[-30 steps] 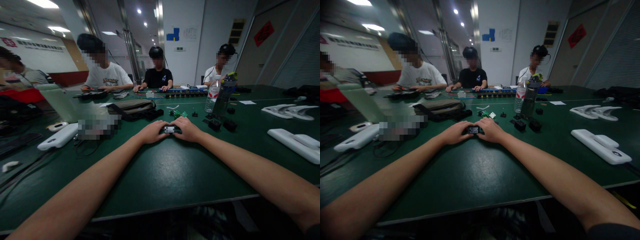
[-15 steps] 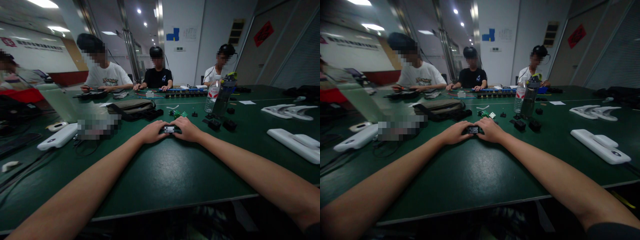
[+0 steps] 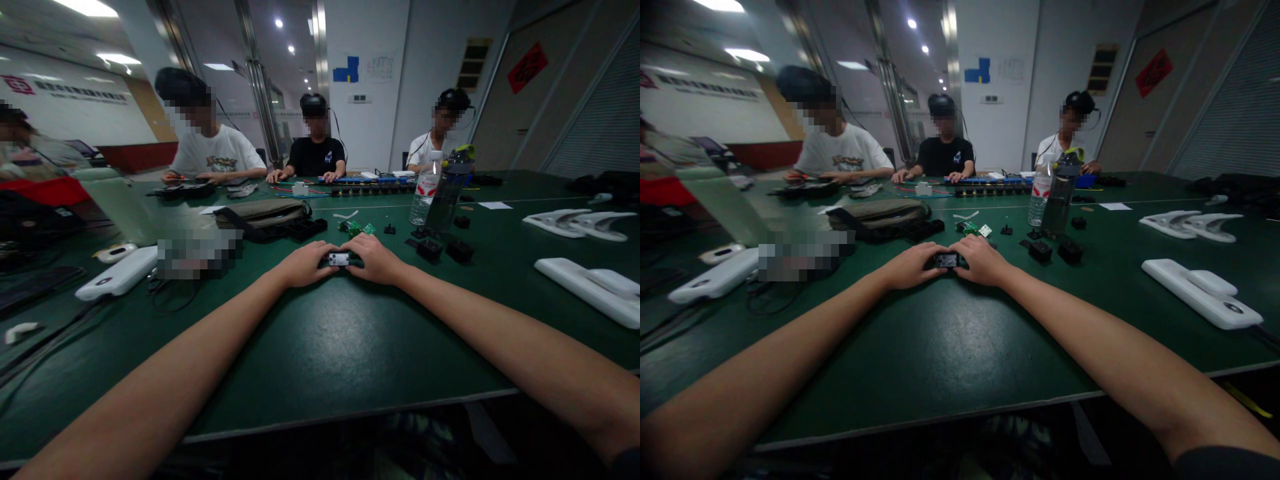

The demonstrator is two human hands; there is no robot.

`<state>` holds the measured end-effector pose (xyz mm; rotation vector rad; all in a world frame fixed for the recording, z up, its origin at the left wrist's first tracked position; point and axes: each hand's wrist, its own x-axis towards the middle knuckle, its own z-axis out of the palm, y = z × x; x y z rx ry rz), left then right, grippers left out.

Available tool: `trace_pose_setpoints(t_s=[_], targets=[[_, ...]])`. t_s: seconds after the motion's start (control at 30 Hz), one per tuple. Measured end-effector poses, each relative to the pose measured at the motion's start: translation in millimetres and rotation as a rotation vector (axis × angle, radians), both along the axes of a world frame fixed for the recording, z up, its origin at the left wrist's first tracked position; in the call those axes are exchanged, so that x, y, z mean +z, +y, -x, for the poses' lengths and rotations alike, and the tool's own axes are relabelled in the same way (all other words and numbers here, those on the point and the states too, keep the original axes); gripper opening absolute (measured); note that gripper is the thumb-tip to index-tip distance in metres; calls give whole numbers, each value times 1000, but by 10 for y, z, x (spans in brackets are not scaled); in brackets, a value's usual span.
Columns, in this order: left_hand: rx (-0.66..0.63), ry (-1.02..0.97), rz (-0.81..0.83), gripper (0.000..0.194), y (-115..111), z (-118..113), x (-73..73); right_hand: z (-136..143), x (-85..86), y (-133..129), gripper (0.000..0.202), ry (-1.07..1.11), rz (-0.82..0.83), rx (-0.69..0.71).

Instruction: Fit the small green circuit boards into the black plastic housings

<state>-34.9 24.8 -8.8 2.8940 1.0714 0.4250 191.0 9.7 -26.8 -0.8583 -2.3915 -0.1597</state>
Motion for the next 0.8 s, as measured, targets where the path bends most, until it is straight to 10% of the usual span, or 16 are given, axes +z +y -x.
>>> trace_pose_setpoints(t_s=[0.8], targets=[[3, 12, 0, 45, -1, -6, 2, 1, 12, -5, 35, -19, -1, -12]])
